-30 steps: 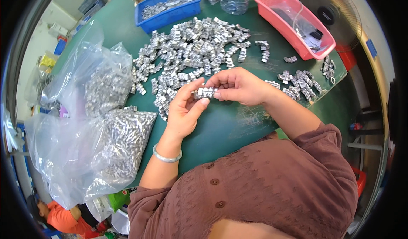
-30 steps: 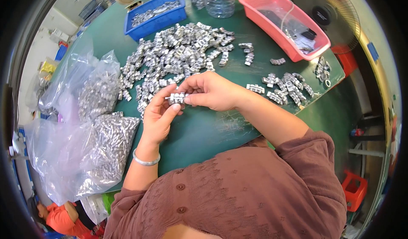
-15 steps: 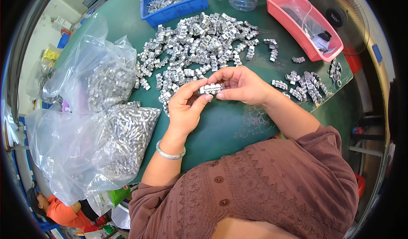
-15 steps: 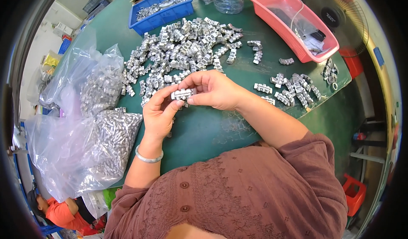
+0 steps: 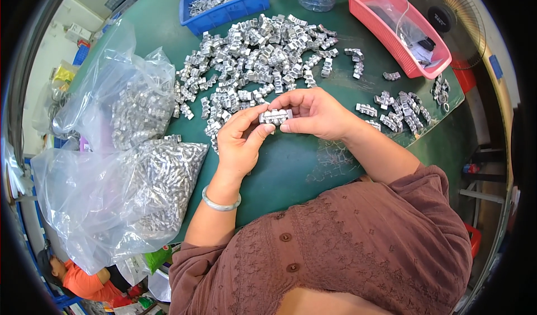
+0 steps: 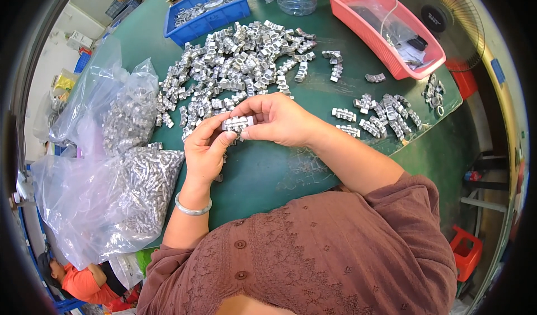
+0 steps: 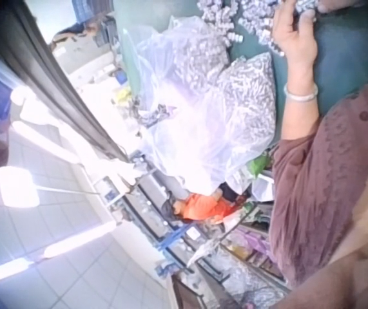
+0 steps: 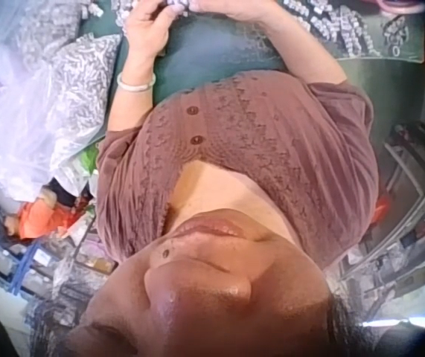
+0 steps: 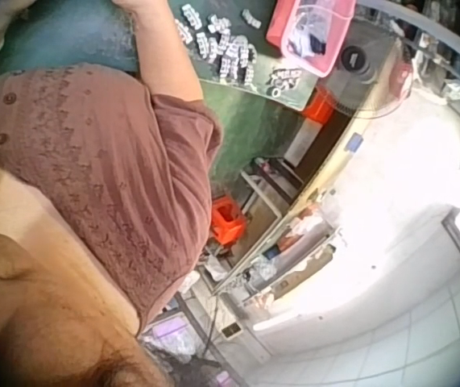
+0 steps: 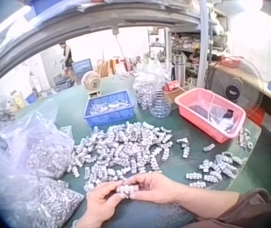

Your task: The person picks up metal components individually from a pile on a green table, rotates them to look at the surfaces, and places them back into the pile or into a container.

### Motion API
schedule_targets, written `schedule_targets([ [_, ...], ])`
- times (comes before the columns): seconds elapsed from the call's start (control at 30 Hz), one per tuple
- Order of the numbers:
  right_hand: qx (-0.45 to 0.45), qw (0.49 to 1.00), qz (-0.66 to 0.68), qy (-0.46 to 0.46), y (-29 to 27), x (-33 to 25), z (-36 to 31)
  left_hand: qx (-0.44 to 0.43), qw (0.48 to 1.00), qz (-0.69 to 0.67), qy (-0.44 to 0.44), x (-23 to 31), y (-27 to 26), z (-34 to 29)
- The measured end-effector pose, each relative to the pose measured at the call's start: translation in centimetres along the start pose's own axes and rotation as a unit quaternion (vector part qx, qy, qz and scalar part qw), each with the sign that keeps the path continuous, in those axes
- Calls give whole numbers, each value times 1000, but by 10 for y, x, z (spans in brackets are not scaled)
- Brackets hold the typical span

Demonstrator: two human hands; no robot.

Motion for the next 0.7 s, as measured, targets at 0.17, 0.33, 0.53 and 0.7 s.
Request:
schedule_targets([
  [0.17,0,1000,11,5,0,4,1,-2,1000,-26,-6,-3,1,-1],
  [0.33,13,999,29,16,2,3,1,6,999,-42,-9,-4,0,-1],
  [0.53,20,999,27,8,2,5,1,10,999,-44,-14,-4,0,-2],
  [0.7,34,999,31,-1,2,5,1,20,998,-54,5,1,0,-2],
])
Point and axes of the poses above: each hand's wrist, its own z-axis towards the middle knuckle, its own y-axis out of the palm, x = y × z, the point moved 5 cm from there along z, towards the middle knuckle, and after that the axes turned 2 degrees about x, right-handed, at the moved point
